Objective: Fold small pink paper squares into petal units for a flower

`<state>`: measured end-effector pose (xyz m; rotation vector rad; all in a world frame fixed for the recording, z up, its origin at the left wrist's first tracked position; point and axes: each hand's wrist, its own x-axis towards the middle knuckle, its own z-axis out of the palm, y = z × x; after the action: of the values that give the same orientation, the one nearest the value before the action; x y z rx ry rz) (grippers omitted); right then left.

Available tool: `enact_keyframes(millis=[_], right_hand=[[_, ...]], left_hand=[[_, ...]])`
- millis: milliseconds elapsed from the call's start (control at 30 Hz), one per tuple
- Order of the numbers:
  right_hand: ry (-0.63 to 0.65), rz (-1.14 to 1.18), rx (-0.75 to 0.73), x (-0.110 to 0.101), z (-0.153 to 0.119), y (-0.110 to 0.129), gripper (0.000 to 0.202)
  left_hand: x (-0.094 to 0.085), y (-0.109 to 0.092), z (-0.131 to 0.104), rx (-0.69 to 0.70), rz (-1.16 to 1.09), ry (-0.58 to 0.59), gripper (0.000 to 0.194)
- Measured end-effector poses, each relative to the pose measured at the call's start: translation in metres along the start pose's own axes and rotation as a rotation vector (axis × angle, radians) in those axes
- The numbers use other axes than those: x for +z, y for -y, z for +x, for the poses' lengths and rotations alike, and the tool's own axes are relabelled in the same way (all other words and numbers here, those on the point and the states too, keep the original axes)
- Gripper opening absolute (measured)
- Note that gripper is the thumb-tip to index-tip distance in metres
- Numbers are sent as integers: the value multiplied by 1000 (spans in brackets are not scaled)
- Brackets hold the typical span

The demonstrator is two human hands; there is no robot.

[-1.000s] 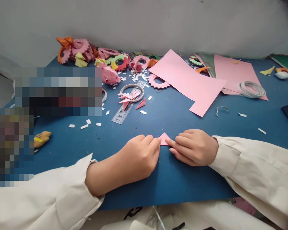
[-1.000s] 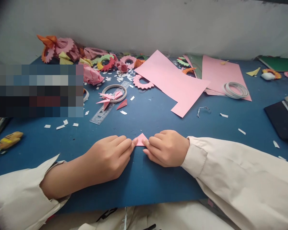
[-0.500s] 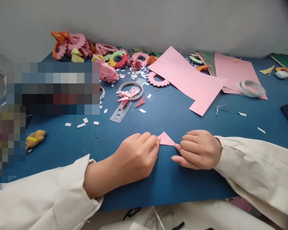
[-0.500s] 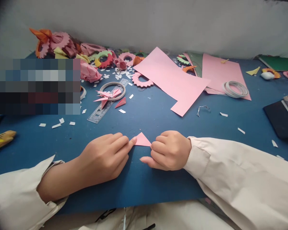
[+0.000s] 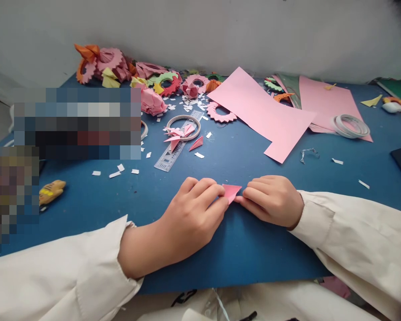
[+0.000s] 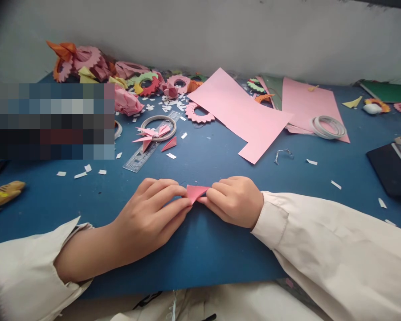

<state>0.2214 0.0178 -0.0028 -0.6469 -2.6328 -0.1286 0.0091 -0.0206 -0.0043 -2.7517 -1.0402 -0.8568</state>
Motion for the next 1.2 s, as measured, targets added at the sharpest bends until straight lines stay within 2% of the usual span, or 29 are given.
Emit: enact_keyframes(millis=[100,233,333,467,833,1200], right_hand=[[47,171,140,-3,2,4,31],[124,279,432,-7,6,11,30],[159,352,517,-8,8,15,25],[174,400,516,-10,8,17,29],[53,159,350,-5,3,21,24],[81,-1,261,-2,-1,18,29]], left_hand=[[-1,-3,-1,40,61,-9,11],[-4,-8,1,48,56,3,11],[-5,-10,2,35,28,35,13],[-3,-8,2,84,20,90,15],[-2,-6,2,102,-11,164,19],[-3,-1,1,98,34,120,19]])
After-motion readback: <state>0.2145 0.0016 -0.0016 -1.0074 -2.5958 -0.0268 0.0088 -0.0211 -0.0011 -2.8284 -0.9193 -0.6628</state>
